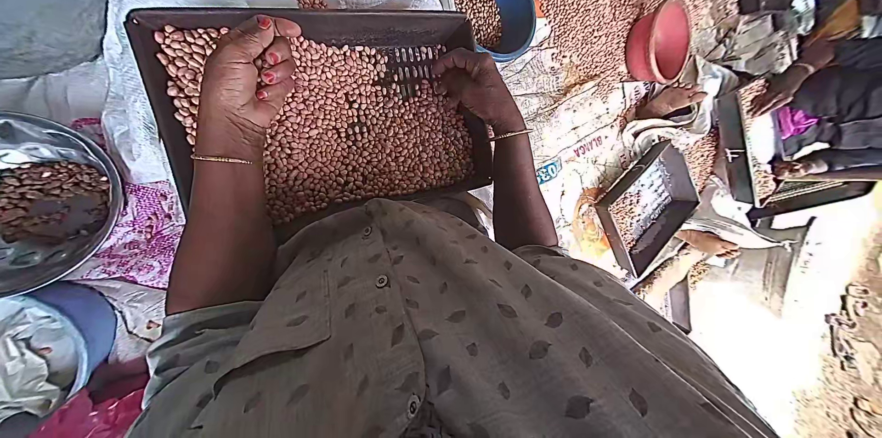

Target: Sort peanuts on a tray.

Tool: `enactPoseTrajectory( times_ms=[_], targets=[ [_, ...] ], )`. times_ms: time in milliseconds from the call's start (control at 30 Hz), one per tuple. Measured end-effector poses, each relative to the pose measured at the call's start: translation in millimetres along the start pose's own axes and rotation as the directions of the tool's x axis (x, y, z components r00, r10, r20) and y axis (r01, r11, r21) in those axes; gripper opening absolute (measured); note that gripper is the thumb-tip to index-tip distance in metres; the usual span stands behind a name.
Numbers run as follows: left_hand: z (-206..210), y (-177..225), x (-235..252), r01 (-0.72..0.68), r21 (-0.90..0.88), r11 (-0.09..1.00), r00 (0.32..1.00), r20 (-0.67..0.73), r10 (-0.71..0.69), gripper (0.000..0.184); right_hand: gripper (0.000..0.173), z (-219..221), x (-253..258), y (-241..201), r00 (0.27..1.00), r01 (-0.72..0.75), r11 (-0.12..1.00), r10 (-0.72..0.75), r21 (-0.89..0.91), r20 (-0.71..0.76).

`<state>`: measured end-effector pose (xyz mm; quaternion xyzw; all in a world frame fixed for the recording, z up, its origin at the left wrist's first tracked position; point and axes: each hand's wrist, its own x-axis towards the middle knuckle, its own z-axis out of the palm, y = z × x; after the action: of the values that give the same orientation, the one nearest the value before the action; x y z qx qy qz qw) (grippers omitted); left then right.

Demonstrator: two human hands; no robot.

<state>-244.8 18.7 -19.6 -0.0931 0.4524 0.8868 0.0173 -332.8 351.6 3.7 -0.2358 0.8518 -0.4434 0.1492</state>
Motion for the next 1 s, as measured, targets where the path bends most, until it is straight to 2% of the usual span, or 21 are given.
enactPoseTrajectory(
  times_ms=[67, 233, 333, 400, 500, 600, 733, 867, 933, 1000],
  targets=[
    [0.2, 1.3, -0.9, -0.006, -0.004, 1.000, 1.000, -0.014, 0.006, 0.036, 0.025, 10.9, -0.4, 0.7, 1.000, 0.026, 0.999, -0.026, -0.028, -0.003],
    [-0.4, 2.9, -1.4, -0.004, 0.001, 1.000, 0.999, -0.034, 0.004, 0.034, 0.014, 31.8, -30.5, -0.7, 0.983, 0.145, 0.982, -0.129, -0.118, 0.133],
    [0.2, 2.9, -1.1, -0.007, 0.004, 1.000, 1.000, -0.016, 0.007, 0.035, 0.013, 34.6, -53.6, 6.1, 0.971, 0.154, 0.959, -0.101, -0.240, 0.217],
    [1.7, 1.9, -0.6, -0.002, 0.005, 1.000, 1.000, -0.007, 0.002, 0.035, 0.015, 37.4, -63.5, 10.3, 0.973, 0.160, 0.935, -0.096, -0.318, 0.208],
    [2.0, 1.1, -0.9, -0.007, -0.023, 1.000, 1.000, -0.012, 0.007, 0.035, 0.013, 39.9, -63.5, 10.7, 0.983, 0.154, 0.927, -0.110, -0.342, 0.146],
    [-0.2, 3.0, -1.0, -0.031, -0.042, 0.999, 0.999, -0.009, 0.031, 0.031, 0.021, 48.6, -46.4, -0.5, 0.994, 0.109, 0.922, -0.092, -0.371, 0.062],
    [-5.5, 5.1, -0.7, -0.109, -0.029, 0.994, 0.994, -0.030, 0.109, 0.031, 0.025, 70.6, 2.4, -29.0, 0.978, 0.196, 0.926, -0.206, -0.323, 0.001],
    [-11.2, 8.7, -1.2, -0.182, -0.068, 0.981, 0.983, -0.051, 0.179, 0.031, 0.034, 106.4, 60.8, -51.3, 0.926, 0.378, 0.842, -0.349, -0.386, 0.144],
    [-14.3, 9.3, -0.9, -0.198, -0.082, 0.977, 0.979, -0.058, 0.194, 0.032, 0.045, 124.9, 78.3, -52.0, 0.914, 0.397, 0.795, -0.300, -0.458, 0.272],
    [-15.7, 10.6, -0.8, -0.200, -0.086, 0.976, 0.978, -0.071, 0.194, 0.032, 0.047, 131.1, 82.1, -44.8, 0.922, 0.368, 0.774, -0.230, -0.515, 0.313]
  ],
)
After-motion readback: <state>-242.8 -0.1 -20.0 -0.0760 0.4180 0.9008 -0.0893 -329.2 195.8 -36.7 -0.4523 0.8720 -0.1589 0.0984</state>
